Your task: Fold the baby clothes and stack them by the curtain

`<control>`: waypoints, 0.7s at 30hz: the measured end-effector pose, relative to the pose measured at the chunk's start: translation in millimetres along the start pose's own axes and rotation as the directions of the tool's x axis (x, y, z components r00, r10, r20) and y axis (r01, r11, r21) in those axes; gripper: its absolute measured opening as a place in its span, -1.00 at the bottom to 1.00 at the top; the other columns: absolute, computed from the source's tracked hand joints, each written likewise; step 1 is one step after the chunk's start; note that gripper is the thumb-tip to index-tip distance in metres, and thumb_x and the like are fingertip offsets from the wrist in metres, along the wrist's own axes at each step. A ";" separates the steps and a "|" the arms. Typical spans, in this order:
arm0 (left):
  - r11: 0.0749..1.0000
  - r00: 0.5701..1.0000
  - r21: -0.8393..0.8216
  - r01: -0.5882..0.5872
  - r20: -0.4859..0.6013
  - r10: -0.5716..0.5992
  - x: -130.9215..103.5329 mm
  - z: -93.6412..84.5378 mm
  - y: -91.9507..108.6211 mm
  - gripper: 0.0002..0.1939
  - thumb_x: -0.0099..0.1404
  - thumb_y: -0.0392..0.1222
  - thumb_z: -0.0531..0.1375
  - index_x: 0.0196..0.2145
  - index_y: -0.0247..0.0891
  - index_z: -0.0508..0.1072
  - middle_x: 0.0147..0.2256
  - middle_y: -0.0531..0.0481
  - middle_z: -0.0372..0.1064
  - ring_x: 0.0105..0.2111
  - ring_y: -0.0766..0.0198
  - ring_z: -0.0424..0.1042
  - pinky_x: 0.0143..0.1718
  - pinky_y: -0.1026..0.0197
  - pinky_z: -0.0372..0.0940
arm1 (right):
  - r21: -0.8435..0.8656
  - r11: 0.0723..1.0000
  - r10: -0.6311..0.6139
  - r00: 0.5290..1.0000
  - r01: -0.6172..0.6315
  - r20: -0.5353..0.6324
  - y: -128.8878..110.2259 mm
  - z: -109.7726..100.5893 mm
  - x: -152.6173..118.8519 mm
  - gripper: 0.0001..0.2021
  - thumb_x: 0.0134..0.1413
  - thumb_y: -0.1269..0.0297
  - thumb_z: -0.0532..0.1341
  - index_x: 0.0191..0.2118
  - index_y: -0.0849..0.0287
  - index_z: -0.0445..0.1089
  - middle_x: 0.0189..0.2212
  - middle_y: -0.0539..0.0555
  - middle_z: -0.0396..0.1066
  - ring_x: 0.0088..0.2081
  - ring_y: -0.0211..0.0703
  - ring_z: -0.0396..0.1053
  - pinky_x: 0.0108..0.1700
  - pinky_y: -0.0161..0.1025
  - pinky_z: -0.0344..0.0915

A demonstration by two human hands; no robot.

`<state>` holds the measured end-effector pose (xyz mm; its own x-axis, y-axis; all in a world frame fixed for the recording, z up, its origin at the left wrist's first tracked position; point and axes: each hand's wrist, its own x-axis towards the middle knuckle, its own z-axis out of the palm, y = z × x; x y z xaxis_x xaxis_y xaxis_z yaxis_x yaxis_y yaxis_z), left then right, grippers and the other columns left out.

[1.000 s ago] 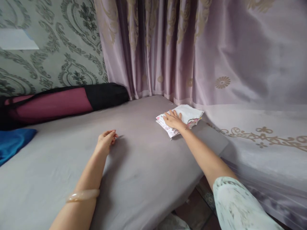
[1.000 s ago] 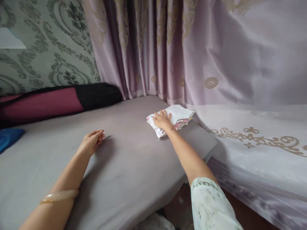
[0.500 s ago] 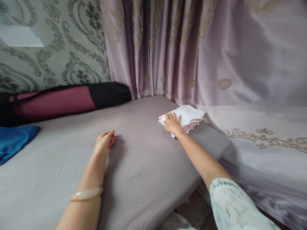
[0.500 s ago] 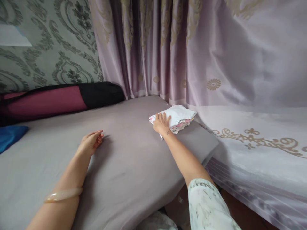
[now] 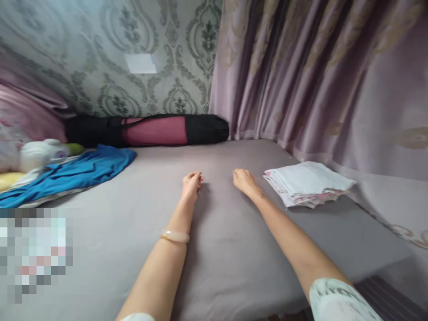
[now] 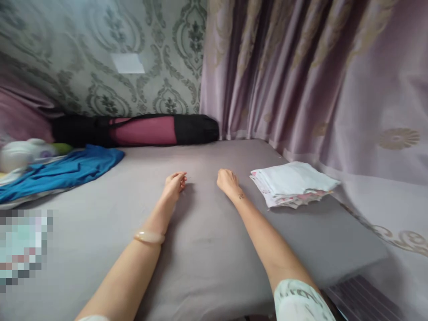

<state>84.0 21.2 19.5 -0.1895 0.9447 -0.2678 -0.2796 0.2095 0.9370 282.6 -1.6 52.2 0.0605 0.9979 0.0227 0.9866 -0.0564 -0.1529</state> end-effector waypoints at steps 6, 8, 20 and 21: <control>0.999 0.990 -0.034 -0.042 -0.138 0.037 10.1 -6.2 1.6 -0.96 0.23 -0.29 0.13 -0.36 -0.30 0.37 -0.60 0.13 0.25 -0.69 0.48 0.05 -0.60 0.35 -0.04 | 0.183 0.976 -0.131 0.991 0.122 0.034 -68.0 26.6 21.4 -0.65 0.30 0.33 -0.02 -0.02 0.08 0.49 -0.06 0.12 0.52 -0.03 -0.13 0.42 -0.08 -0.33 0.23; 0.998 0.979 -0.046 -0.048 -0.203 0.037 15.2 -10.5 2.4 -0.94 0.25 -0.28 0.12 -0.34 -0.29 0.38 -0.57 0.12 0.25 -0.67 0.48 0.08 -0.58 0.36 0.02 | 0.214 0.968 -0.143 0.988 0.128 0.055 -86.9 36.1 25.6 -0.65 0.29 0.33 -0.01 -0.02 0.09 0.50 -0.05 0.12 0.52 -0.03 -0.12 0.42 -0.08 -0.32 0.24; 0.994 0.979 -0.057 0.097 -0.176 -0.105 38.6 -27.3 7.3 -0.94 0.24 -0.35 0.14 -0.32 -0.38 0.40 -0.58 -0.01 0.31 -0.63 0.42 0.27 -0.46 0.31 0.28 | 0.189 0.981 -0.024 0.995 0.042 -0.095 -122.9 68.2 23.3 -0.68 0.28 0.33 -0.01 -0.03 0.14 0.45 -0.08 0.20 0.47 -0.08 -0.06 0.42 -0.14 -0.25 0.21; 0.993 0.982 -0.035 0.117 -0.144 -0.120 40.2 -31.6 10.4 -0.96 0.23 -0.36 0.16 -0.34 -0.39 0.40 -0.59 -0.02 0.32 -0.63 0.41 0.28 -0.46 0.30 0.29 | 0.175 0.983 -0.029 0.992 0.049 -0.119 -123.4 69.1 21.8 -0.68 0.28 0.33 -0.01 -0.03 0.15 0.44 -0.08 0.20 0.47 -0.08 -0.05 0.41 -0.14 -0.24 0.20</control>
<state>43.8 53.4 11.3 -0.2881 0.8662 -0.4083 -0.3325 0.3093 0.8909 151.7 29.3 3.2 0.0499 0.9882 0.1446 0.9466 -0.0006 -0.3223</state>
